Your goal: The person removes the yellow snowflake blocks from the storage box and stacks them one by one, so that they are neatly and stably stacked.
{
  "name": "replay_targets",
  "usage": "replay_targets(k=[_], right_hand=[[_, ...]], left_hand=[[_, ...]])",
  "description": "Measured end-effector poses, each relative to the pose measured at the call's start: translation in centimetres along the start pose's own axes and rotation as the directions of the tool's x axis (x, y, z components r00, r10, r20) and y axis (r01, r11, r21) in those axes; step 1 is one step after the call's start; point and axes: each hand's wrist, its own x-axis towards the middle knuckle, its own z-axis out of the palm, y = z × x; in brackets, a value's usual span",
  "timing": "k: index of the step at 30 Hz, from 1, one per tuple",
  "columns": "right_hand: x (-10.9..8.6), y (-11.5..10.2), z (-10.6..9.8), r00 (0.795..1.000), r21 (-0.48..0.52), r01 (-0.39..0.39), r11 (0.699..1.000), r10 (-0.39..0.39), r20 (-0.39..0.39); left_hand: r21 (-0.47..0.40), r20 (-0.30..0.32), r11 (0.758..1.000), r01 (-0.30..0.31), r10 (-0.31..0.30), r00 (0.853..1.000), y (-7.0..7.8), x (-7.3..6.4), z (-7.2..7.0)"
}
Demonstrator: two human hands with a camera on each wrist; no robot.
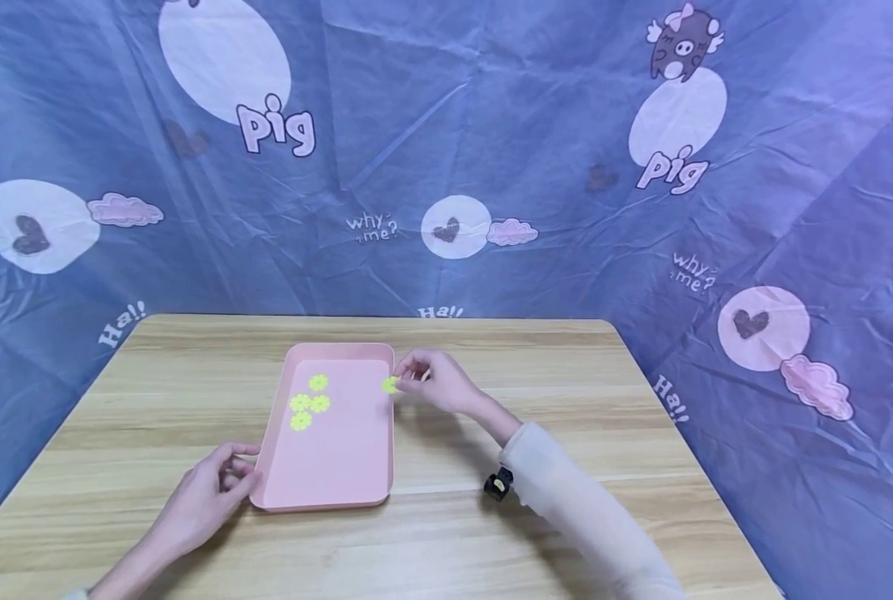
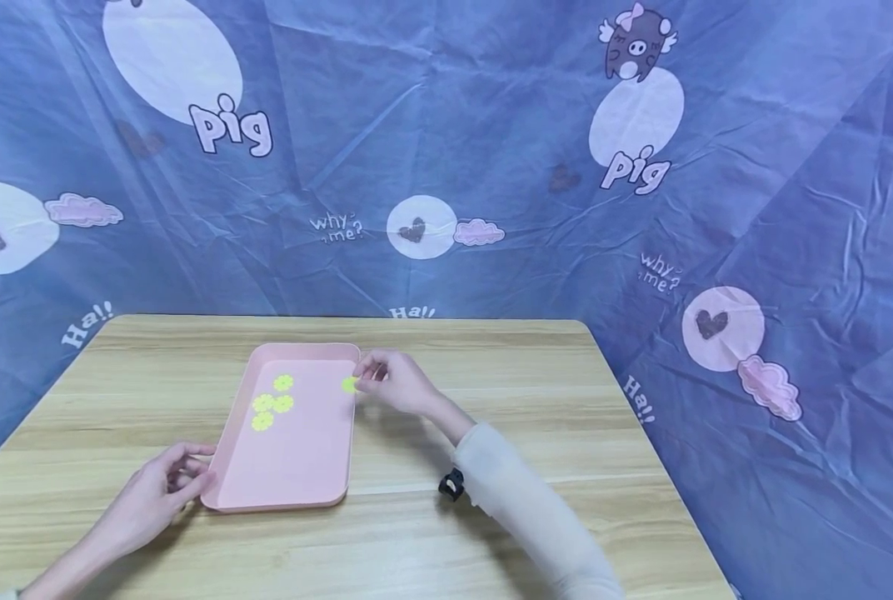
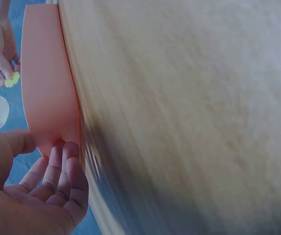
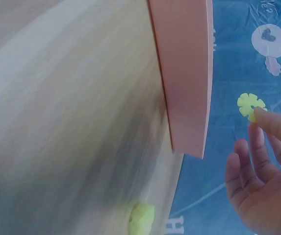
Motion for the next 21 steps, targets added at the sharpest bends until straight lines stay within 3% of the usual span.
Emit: replay_targets(k=[6, 13, 21], right_hand=[[-1.1, 1.6, -1.3, 0.997, 0.051, -0.039, 0.998, 0.042, -0.069], [-2.5, 2.9, -2.6, 0.978, 0.139, -0.15, 0.979, 0.168, -0.127], [-3.6, 5.2, -3.6, 0.948, 0.275, -0.248, 0.929, 0.292, -0.13]], left_hand=[[0.005, 0.004, 1.0, 0.007, -0.007, 1.0, 0.0, 0.1, 0.0], [0.007, 0.0, 1.0, 0.007, -0.007, 1.0, 0.1, 0.0, 0.0], [0.002, -0.002, 1.0, -0.008, 0.008, 1.0, 0.1, -0.1, -0.1]])
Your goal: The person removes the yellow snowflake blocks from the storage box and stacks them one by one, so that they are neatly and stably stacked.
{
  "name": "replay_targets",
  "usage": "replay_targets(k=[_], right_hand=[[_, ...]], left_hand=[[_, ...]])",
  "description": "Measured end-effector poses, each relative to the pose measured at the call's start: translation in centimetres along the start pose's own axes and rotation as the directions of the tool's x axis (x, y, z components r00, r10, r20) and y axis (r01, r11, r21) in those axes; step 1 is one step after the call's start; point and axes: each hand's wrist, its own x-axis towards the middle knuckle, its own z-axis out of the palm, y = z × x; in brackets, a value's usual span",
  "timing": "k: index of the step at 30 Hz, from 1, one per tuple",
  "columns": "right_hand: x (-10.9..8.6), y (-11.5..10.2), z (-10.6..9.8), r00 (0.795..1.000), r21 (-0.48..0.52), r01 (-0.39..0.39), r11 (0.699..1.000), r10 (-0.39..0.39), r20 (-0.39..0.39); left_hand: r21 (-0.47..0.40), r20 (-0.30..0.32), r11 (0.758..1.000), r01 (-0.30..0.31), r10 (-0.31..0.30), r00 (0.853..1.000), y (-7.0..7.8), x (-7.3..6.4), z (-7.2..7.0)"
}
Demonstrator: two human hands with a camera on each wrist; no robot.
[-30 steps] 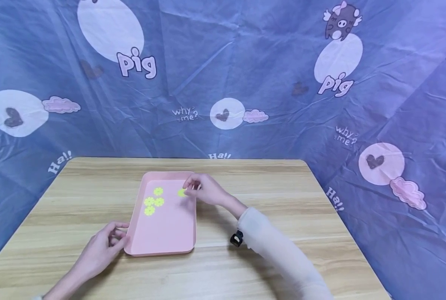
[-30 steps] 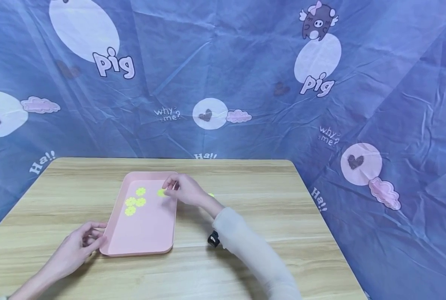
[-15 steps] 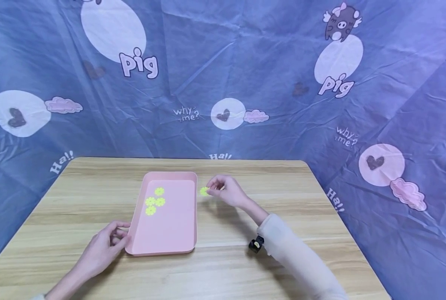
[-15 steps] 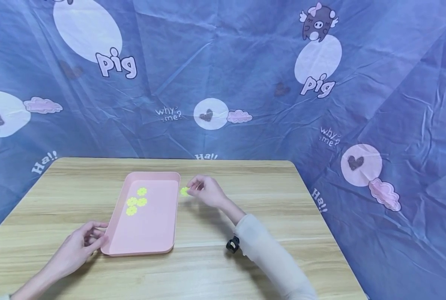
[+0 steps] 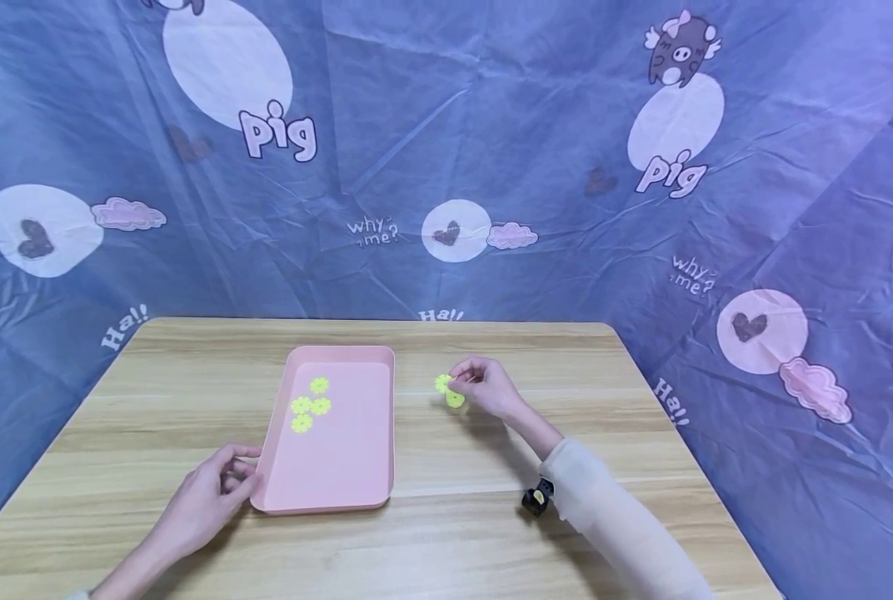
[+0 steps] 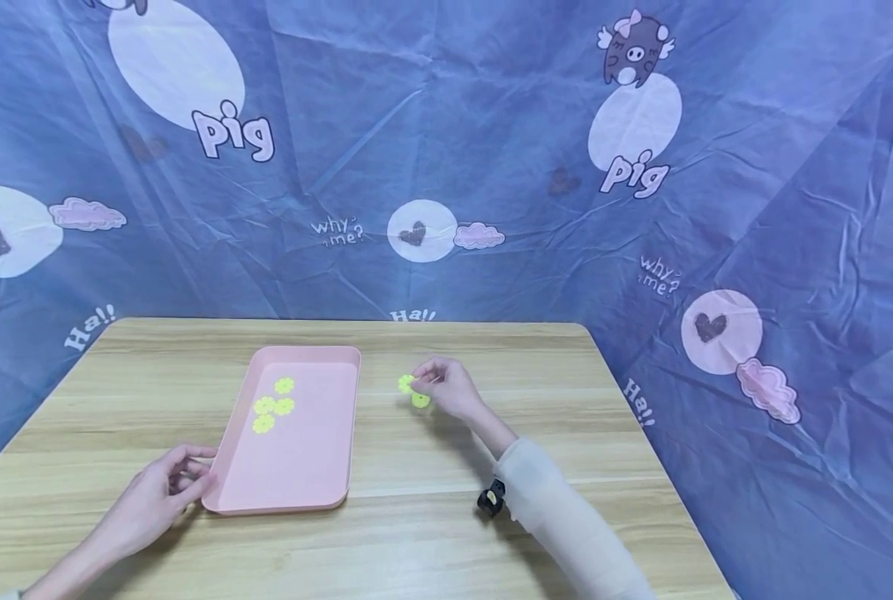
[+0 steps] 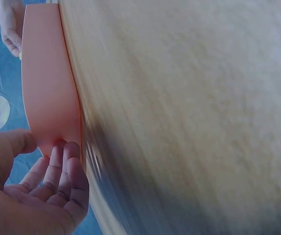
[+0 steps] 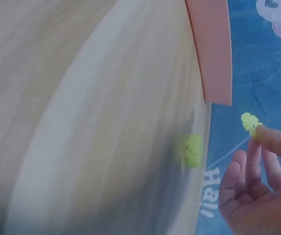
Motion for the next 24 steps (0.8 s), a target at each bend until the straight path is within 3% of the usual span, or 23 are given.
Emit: replay_targets(k=[5, 11, 24], right_hand=[[0.0, 1.3, -0.6, 0.996, 0.066, -0.094, 0.993, 0.094, 0.0], [0.0, 2.2, -0.8, 0.974, 0.084, -0.225, 0.971, 0.227, -0.011], [-0.1, 2.8, -0.7, 0.967, 0.031, -0.252, 0.967, 0.253, -0.04]], left_hand=[[0.0, -0.002, 1.0, 0.005, -0.005, 1.0, 0.1, -0.1, 0.0], [0.014, -0.009, 1.0, 0.001, -0.001, 1.0, 0.0, 0.1, 0.0], [0.011, -0.006, 1.0, 0.011, -0.011, 1.0, 0.2, 0.0, -0.1]])
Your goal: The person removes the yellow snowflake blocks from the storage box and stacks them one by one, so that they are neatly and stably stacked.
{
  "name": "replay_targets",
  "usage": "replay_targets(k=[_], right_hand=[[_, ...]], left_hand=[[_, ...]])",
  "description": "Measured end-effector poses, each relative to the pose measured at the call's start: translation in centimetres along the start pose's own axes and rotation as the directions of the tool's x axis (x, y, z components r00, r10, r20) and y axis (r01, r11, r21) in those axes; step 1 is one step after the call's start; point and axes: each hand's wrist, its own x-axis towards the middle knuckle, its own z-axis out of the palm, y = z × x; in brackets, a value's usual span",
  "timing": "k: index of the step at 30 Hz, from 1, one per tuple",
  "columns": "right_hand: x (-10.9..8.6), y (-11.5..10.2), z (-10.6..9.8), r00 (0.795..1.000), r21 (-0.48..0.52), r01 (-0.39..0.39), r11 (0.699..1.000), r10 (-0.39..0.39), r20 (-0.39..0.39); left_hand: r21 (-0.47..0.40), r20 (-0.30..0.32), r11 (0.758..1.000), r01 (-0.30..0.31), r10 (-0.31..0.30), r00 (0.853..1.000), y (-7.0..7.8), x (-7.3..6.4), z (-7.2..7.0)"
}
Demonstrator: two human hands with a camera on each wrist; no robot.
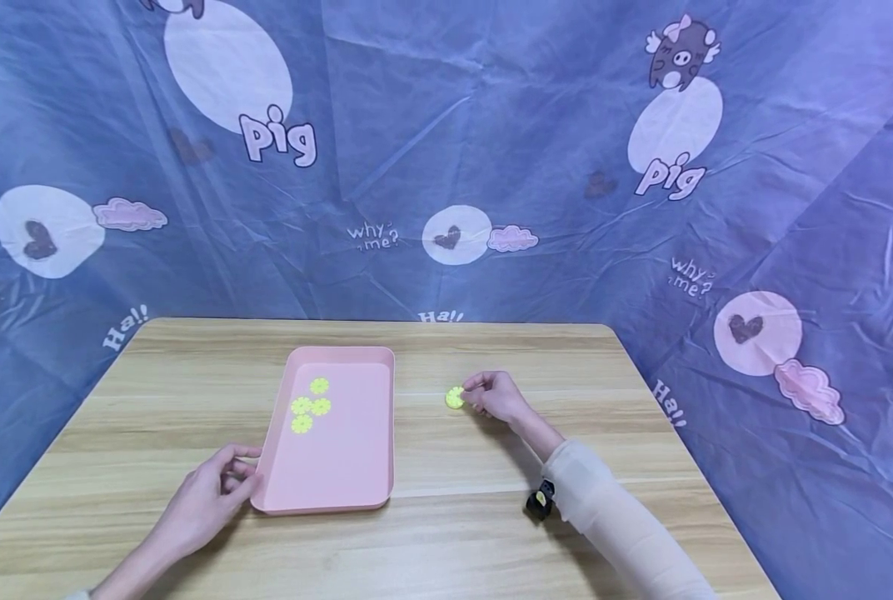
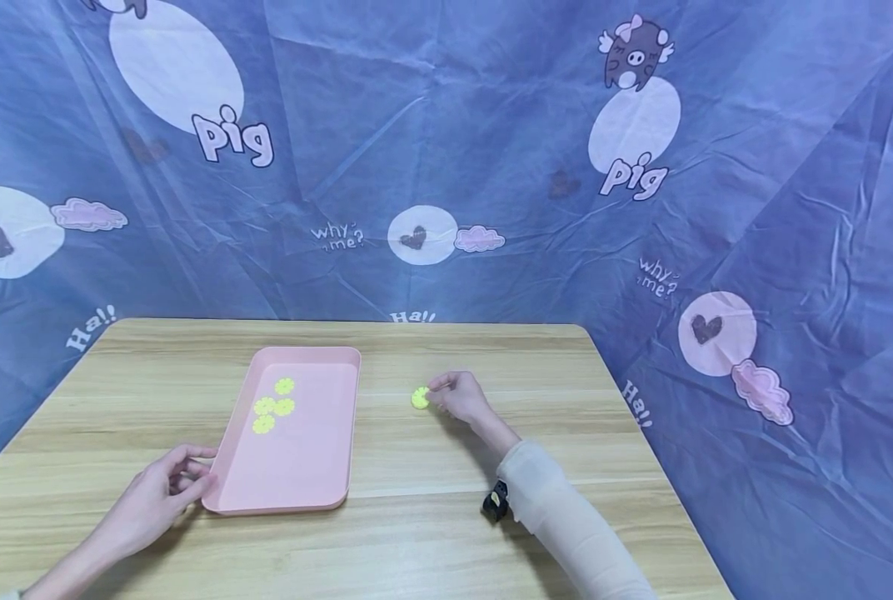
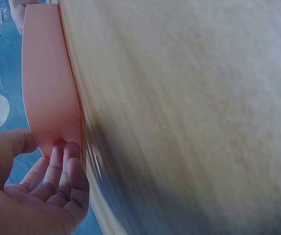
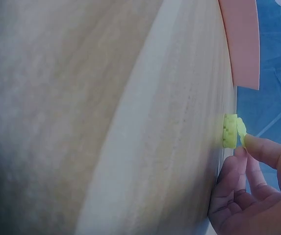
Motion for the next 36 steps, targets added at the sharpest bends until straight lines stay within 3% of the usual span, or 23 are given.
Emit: replay_targets(k=[32, 36], right_hand=[[0.1, -1.0, 0.4, 1.0, -0.062, -0.018, 0.998, 0.017, -0.012], [0.2, -1.5, 0.4, 1.0, -0.044, 0.012, 0.999, -0.012, 0.007]], left_hand=[[0.014, 0.026, 1.0, 0.007, -0.008, 1.0, -0.4, 0.9, -0.6], [0.006, 0.022, 1.0, 0.0, 0.0, 1.0, -0.5, 0.9, -0.6]])
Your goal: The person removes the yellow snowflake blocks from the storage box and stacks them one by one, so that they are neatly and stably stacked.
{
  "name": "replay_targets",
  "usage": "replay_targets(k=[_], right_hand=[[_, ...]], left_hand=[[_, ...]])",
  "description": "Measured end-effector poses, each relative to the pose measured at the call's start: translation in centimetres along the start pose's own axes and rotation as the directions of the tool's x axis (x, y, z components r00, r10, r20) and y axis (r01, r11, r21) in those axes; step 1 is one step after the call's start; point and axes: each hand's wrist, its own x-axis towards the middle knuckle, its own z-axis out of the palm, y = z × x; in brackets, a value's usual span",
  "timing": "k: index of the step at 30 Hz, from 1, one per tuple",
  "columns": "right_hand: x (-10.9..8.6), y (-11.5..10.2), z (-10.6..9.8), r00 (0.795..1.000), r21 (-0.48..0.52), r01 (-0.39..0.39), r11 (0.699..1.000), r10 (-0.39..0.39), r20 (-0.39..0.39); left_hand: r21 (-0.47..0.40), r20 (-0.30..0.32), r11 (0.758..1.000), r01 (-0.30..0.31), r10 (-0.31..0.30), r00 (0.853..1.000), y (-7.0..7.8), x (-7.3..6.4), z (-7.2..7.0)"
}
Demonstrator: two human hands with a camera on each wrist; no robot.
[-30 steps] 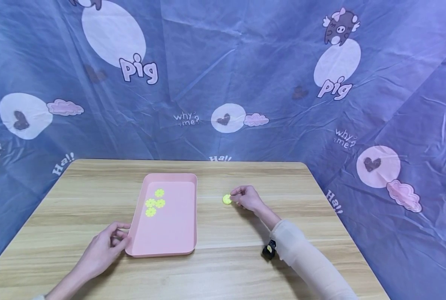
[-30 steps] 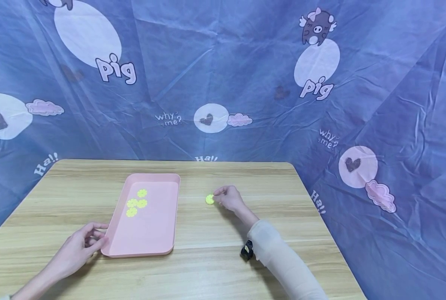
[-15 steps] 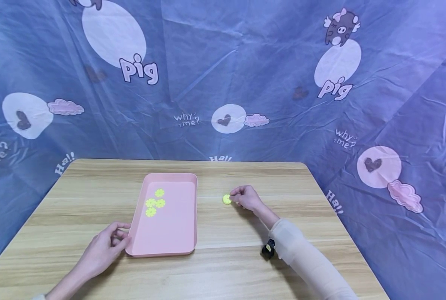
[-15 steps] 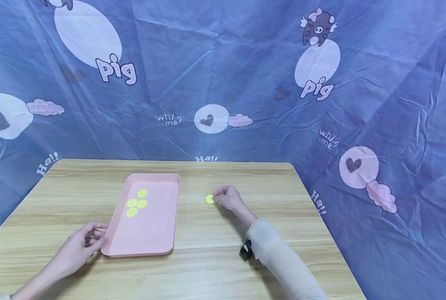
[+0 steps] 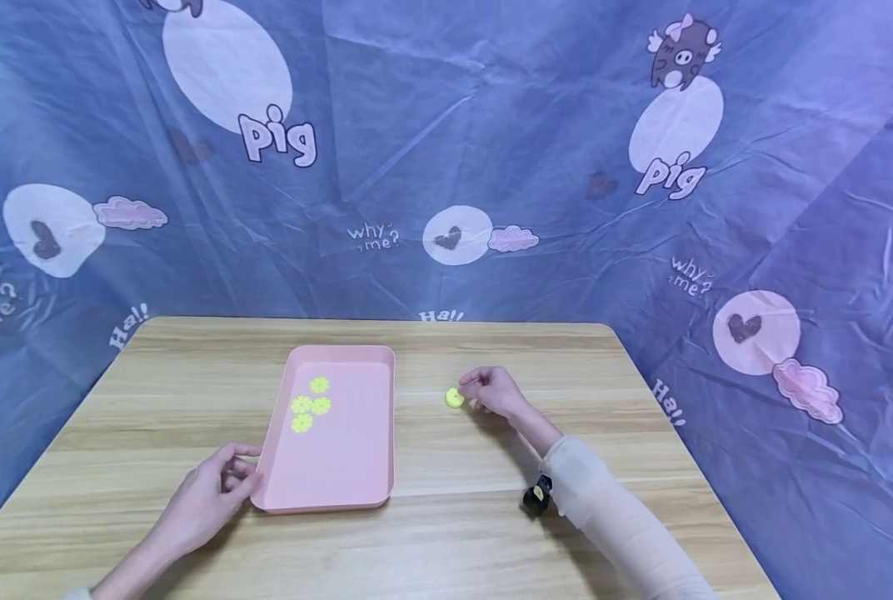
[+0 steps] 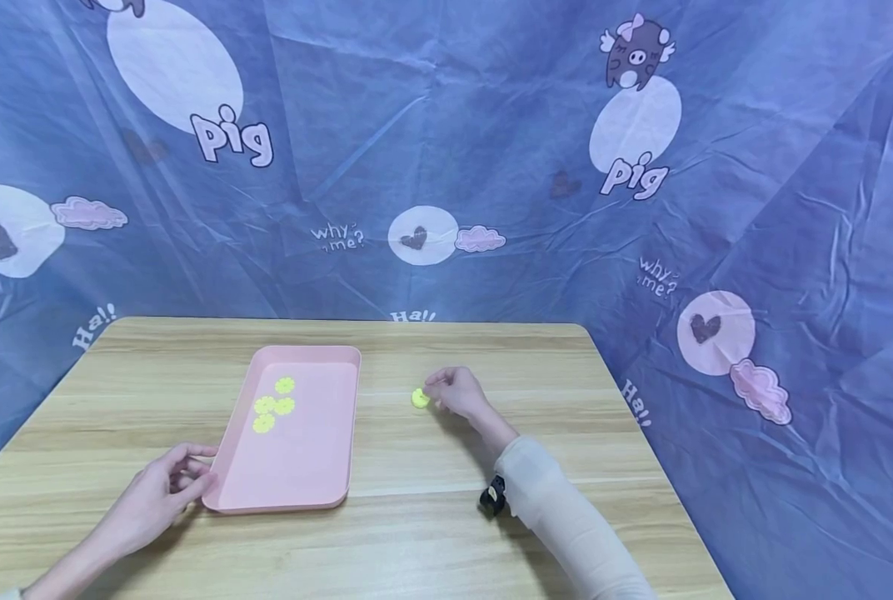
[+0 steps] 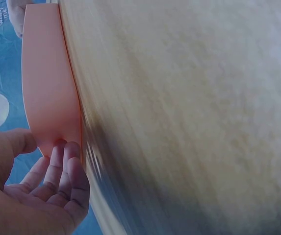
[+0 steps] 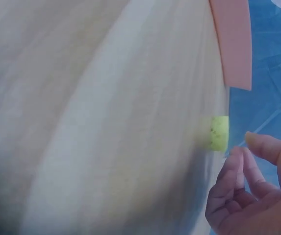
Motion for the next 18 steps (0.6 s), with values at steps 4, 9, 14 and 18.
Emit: replay_targets(k=[4, 9, 14, 18], right_hand=[[0.2, -0.8, 0.3, 0.998, -0.001, 0.058, 0.998, -0.058, 0.022], [0.2, -2.5, 1.3, 0.987, -0.072, 0.158, 0.985, -0.154, 0.051], [0.4, -4.3, 2.9, 0.964, -0.124, 0.261, 0.957, -0.25, 0.097], [0.7, -5.5, 4.3, 0.941, -0.151, 0.331, 0.931, -0.313, 0.13]], left_hand=[[-0.001, -0.004, 1.0, -0.006, 0.006, 1.0, -0.1, 0.0, 0.1], [0.0, -0.002, 1.0, -0.003, 0.003, 1.0, -0.1, 0.0, 0.1], [-0.002, 0.0, 1.0, -0.001, 0.001, 1.0, -0.2, 0.0, 0.1], [0.001, -0.005, 1.0, -0.009, 0.009, 1.0, -0.2, 0.0, 0.2]])
